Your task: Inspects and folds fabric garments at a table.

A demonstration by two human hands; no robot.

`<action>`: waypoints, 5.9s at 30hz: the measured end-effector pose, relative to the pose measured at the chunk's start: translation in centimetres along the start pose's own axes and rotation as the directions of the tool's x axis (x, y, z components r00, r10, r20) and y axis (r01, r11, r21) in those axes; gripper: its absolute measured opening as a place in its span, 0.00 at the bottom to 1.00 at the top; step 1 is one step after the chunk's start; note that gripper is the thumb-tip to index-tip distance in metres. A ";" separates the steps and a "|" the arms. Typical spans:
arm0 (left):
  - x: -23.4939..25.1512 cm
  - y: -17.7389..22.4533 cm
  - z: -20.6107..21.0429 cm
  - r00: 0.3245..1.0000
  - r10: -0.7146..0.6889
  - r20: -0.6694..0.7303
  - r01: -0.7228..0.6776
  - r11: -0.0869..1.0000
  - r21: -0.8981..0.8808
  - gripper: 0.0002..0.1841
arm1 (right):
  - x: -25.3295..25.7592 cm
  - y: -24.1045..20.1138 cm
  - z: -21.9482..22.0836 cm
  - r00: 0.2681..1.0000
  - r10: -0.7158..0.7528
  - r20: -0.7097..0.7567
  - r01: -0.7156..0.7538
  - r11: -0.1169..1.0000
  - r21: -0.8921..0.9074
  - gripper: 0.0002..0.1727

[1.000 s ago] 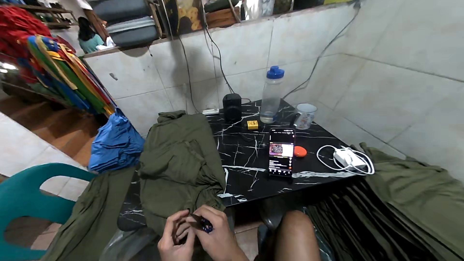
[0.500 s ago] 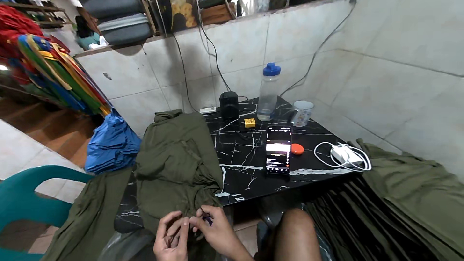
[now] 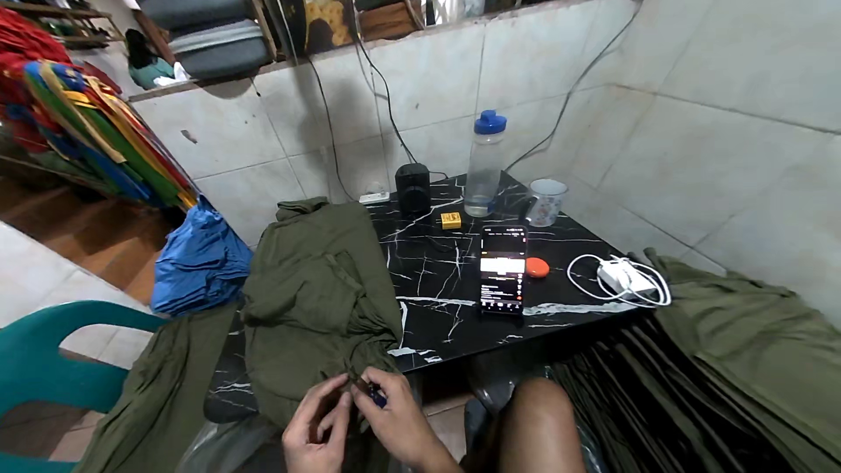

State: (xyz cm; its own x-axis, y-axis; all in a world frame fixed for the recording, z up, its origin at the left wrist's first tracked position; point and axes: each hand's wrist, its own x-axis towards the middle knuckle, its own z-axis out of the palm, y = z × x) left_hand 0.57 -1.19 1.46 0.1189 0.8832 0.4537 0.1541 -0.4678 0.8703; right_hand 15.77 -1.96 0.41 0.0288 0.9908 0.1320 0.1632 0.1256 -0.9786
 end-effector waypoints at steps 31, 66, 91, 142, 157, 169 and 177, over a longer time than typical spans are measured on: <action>0.2 -1.5 -1.5 0.998 0.026 0.050 -0.026 1.000 -0.001 0.02 | -0.1 1.2 -0.8 0.932 -0.352 0.084 0.348 0.810 -0.473 0.21; -1.4 -4.1 -1.4 0.956 0.161 0.244 -0.251 0.881 0.402 0.07 | 1.0 -0.7 -1.9 0.983 0.156 0.095 -0.089 0.864 -0.495 0.14; -1.4 -3.3 -3.9 0.920 0.302 0.248 -0.385 0.810 0.443 0.10 | 0.5 0.5 -0.1 0.987 0.160 -0.007 -0.160 0.985 -0.058 0.30; -0.1 -3.2 -2.2 0.982 -0.011 0.188 -0.023 0.983 0.180 0.13 | 1.3 2.5 -1.0 0.994 0.058 -0.090 -0.035 0.970 0.239 0.07; 0.3 -1.1 1.1 0.995 0.089 -0.035 -0.078 0.966 0.246 0.05 | 1.2 2.0 -0.2 0.998 0.039 -0.052 -0.035 0.997 0.062 0.11; 0.8 -1.4 3.1 0.984 0.085 -0.154 -0.084 0.996 0.007 0.08 | 0.9 1.6 -1.0 0.996 0.050 -0.078 -0.050 0.999 0.005 0.24; 0.7 -2.2 2.9 0.997 0.037 -0.064 -0.040 0.998 -0.056 0.08 | 1.0 1.4 -2.1 0.996 0.086 0.023 -0.083 0.992 -0.093 0.17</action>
State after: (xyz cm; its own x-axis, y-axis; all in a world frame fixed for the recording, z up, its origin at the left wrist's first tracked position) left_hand 3.17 0.38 -0.74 0.0618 0.8657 0.4968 0.0944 -0.5005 0.8605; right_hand 18.09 -0.87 -0.46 0.0196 0.9989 0.0436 0.2514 0.0373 -0.9672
